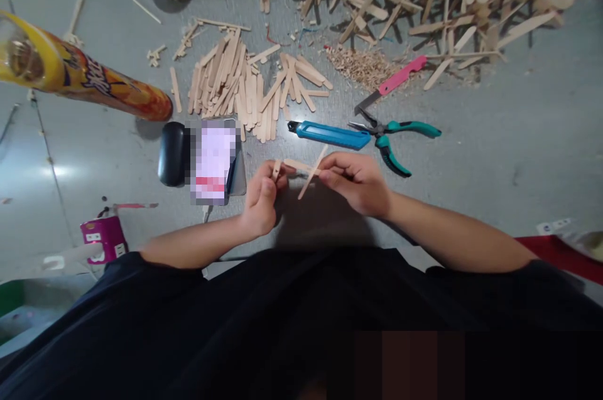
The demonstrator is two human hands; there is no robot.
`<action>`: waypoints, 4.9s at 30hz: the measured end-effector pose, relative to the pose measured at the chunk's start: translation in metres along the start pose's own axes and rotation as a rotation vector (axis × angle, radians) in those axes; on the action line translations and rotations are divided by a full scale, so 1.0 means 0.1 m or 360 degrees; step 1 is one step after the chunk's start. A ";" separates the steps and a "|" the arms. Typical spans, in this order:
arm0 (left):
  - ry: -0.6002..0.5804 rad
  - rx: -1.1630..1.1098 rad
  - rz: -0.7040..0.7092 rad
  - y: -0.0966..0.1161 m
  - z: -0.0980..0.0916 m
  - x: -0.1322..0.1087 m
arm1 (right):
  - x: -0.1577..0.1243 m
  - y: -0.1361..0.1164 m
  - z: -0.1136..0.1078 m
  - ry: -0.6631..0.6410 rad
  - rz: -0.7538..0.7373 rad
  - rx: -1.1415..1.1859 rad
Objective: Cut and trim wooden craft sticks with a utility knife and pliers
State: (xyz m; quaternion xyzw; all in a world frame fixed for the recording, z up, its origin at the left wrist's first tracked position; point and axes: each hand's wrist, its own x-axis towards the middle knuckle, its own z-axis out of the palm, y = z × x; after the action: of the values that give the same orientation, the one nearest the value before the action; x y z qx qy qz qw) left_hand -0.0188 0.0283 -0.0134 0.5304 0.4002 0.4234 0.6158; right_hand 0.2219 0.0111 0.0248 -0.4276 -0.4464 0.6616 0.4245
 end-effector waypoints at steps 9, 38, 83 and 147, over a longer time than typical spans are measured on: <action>-0.0179 0.0531 0.0163 0.15 -0.07 0.04 | 0.07 0.03 -0.03 -0.0072 0.0034 0.0497; -0.0260 0.0503 0.0735 -0.08 -0.04 0.05 | 0.05 0.19 0.11 -0.0355 -0.0037 0.0365; -0.0469 0.0890 0.0675 0.08 0.04 0.01 | -0.10 0.30 0.09 -0.0174 -0.0562 -0.1121; -0.0284 -0.0048 0.0632 -0.29 0.08 0.14 | 0.00 0.21 0.03 0.0226 -0.0688 -0.0851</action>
State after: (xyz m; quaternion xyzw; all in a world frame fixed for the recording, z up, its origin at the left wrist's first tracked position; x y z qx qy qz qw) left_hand -0.0040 0.0371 -0.0423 0.6250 0.2254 0.4937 0.5611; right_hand 0.2155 0.0054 0.0054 -0.4643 -0.6534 0.3846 0.4579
